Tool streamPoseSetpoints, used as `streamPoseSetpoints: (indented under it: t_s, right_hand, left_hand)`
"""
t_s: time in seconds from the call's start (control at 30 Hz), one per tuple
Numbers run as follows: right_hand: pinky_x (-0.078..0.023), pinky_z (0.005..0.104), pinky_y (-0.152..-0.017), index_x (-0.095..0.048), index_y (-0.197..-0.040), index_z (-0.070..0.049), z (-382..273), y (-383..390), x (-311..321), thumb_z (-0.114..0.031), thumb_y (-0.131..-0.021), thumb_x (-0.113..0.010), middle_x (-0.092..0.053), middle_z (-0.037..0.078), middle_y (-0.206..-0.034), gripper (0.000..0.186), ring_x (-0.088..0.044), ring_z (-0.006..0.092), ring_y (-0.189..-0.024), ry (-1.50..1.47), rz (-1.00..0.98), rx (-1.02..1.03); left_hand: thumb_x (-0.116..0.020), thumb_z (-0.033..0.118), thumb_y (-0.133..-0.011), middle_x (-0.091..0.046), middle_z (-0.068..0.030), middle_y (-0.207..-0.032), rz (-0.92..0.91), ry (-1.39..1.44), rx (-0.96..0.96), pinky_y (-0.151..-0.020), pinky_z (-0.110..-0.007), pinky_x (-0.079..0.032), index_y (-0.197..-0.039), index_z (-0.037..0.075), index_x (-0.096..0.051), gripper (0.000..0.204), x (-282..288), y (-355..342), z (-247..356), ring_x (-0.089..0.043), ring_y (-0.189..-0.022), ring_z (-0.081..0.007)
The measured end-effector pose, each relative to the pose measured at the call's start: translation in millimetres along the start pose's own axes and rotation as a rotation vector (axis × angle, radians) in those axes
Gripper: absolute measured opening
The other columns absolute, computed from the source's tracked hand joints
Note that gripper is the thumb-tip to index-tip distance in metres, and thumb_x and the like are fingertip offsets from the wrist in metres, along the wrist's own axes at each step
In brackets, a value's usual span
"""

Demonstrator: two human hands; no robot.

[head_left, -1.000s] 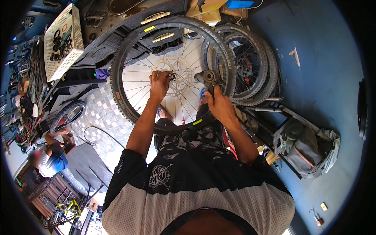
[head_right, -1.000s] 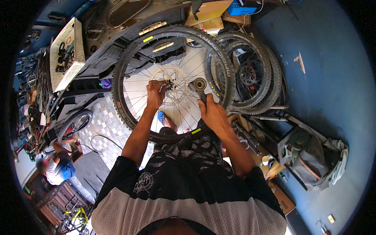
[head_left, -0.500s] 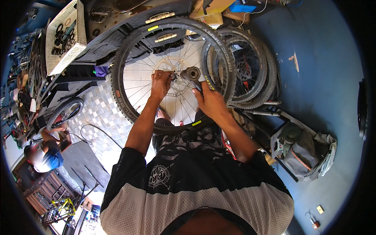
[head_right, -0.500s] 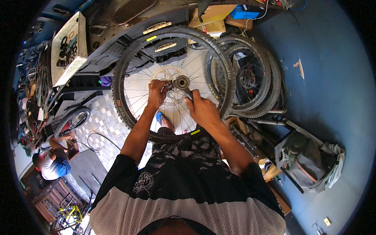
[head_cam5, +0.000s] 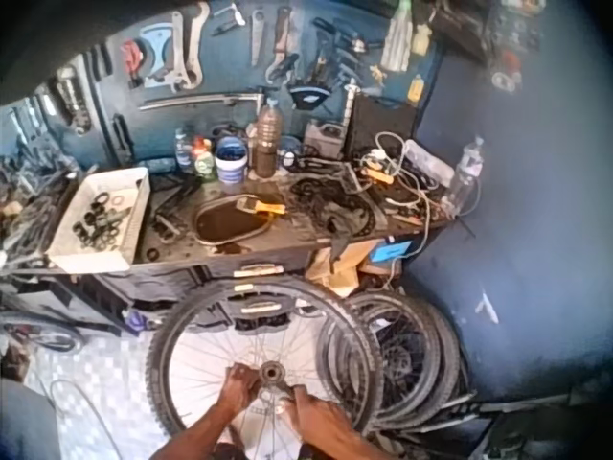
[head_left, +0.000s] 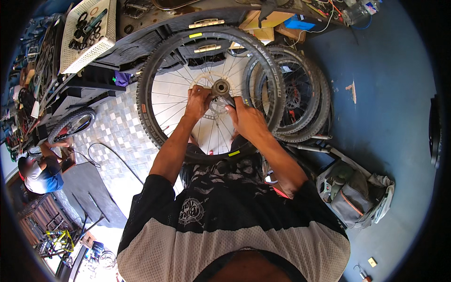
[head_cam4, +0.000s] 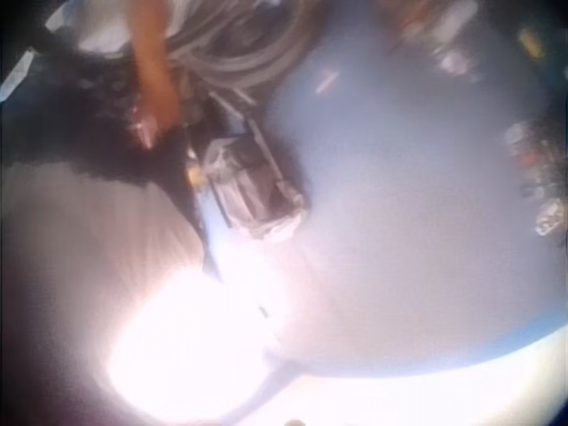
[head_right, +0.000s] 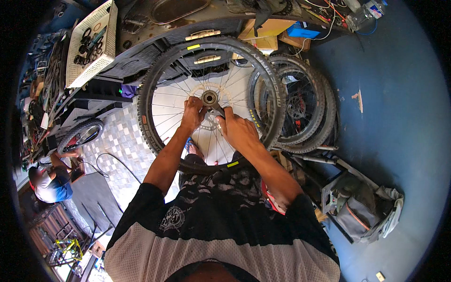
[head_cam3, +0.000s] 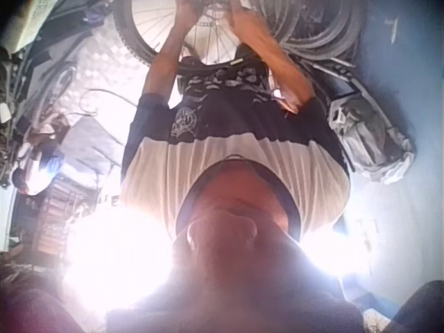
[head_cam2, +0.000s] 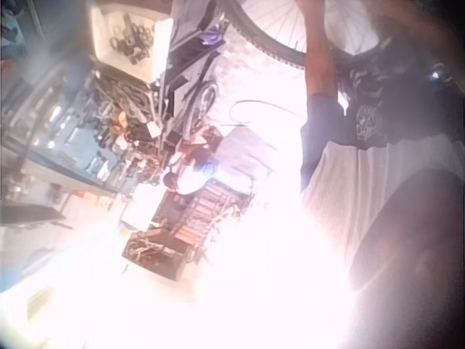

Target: The person removes a disc brake rotor from a bicycle wheel hub using a socket wrench, then cleans and installs a small black hub component. The person uses a rag to wipe the component and secures it onto the hub.

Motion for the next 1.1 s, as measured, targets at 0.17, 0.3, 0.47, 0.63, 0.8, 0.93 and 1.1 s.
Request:
streamPoseSetpoints:
  t_s: [0.17, 0.3, 0.47, 0.63, 0.8, 0.93, 1.1]
  right_hand:
    - [-0.057, 0.0529, -0.068, -0.057, -0.124, -0.002, -36.2, 56.8, 84.8, -0.017, -0.090, -0.068, -0.072, 0.025, -0.089, 0.039, -0.071, 0.0427, -0.072, -0.244, 0.428, 0.401]
    - [-0.058, 0.0512, -0.063, -0.058, -0.119, 0.002, -39.0, 36.3, 43.6, -0.018, -0.086, -0.070, -0.071, 0.024, -0.087, 0.040, -0.070, 0.0421, -0.067, -0.022, 0.569, 0.608]
    - [-0.053, 0.0602, -0.061, -0.047, -0.111, -0.001, 18.9, -17.1, -27.6, -0.033, -0.106, -0.050, -0.066, 0.029, -0.067, 0.033, -0.067, 0.0507, -0.066, -0.013, 0.096, 0.049]
    - [-0.051, 0.0615, -0.064, -0.046, -0.111, -0.001, 50.4, 9.9, -4.2, -0.039, -0.106, -0.051, -0.064, 0.030, -0.068, 0.039, -0.066, 0.0537, -0.070, -0.192, 0.173, -0.081]
    - [-0.052, 0.0617, -0.068, -0.045, -0.117, 0.002, 79.2, 25.2, -10.4, -0.038, -0.106, -0.050, -0.068, 0.031, -0.074, 0.042, -0.067, 0.0536, -0.075, -0.258, 0.118, -0.232]
    - [-0.049, 0.0616, -0.067, -0.046, -0.121, 0.003, 92.2, 40.3, -20.3, -0.039, -0.106, -0.050, -0.066, 0.034, -0.075, 0.045, -0.065, 0.0566, -0.077, -0.294, 0.120, -0.263]
    - [-0.048, 0.0624, -0.067, -0.047, -0.122, 0.002, 97.0, 47.6, -26.5, -0.040, -0.107, -0.050, -0.064, 0.037, -0.076, 0.045, -0.063, 0.0596, -0.080, -0.313, 0.102, -0.307]
  left_hand:
    - [-0.075, 0.010, -0.086, -0.074, -0.0037, -0.105, 0.092, 0.154, -0.032, -0.096, -0.045, -0.040, -0.111, 0.012, -0.073, 0.025, 3.7, 2.8, 1.3, -0.057, -0.105, -0.0278]
    - [-0.076, 0.008, -0.083, -0.074, -0.0039, -0.104, 0.117, 0.067, -0.135, -0.097, -0.044, -0.040, -0.111, 0.011, -0.073, 0.029, 6.8, 4.9, 3.8, -0.058, -0.106, -0.0268]
    - [-0.079, 0.012, -0.083, -0.074, -0.0033, -0.100, 0.038, 0.062, 0.028, -0.097, -0.043, -0.041, -0.109, 0.012, -0.076, 0.026, 0.2, 1.3, 1.1, -0.059, -0.105, -0.0268]
    - [-0.077, 0.009, -0.087, -0.073, -0.0101, -0.102, 0.193, 0.246, 0.079, -0.093, -0.043, -0.046, -0.112, 0.009, -0.073, 0.025, 16.2, 3.9, -2.5, -0.061, -0.104, -0.0303]
    - [-0.074, 0.004, -0.088, -0.072, -0.0155, -0.103, 0.243, 0.253, 0.155, -0.089, -0.043, -0.050, -0.112, 0.004, -0.069, 0.025, 37.9, 6.9, -15.1, -0.064, -0.101, -0.0339]
    - [-0.073, 0.003, -0.088, -0.073, -0.0136, -0.103, 0.185, 0.271, 0.103, -0.089, -0.044, -0.050, -0.112, 0.005, -0.069, 0.025, 38.2, 6.3, -6.6, -0.064, -0.102, -0.0325]
    - [-0.074, 0.006, -0.088, -0.074, -0.0078, -0.106, 0.040, 0.267, 0.072, -0.093, -0.043, -0.047, -0.112, 0.009, -0.069, 0.025, 24.1, -2.2, -2.4, -0.063, -0.103, -0.0297]
Point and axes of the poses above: each hand's wrist, its own y-axis away from the middle knuckle, its own x-axis out of the back of the hand, z = x × y, the point moved 6 cm from there along -y, towards the middle knuckle
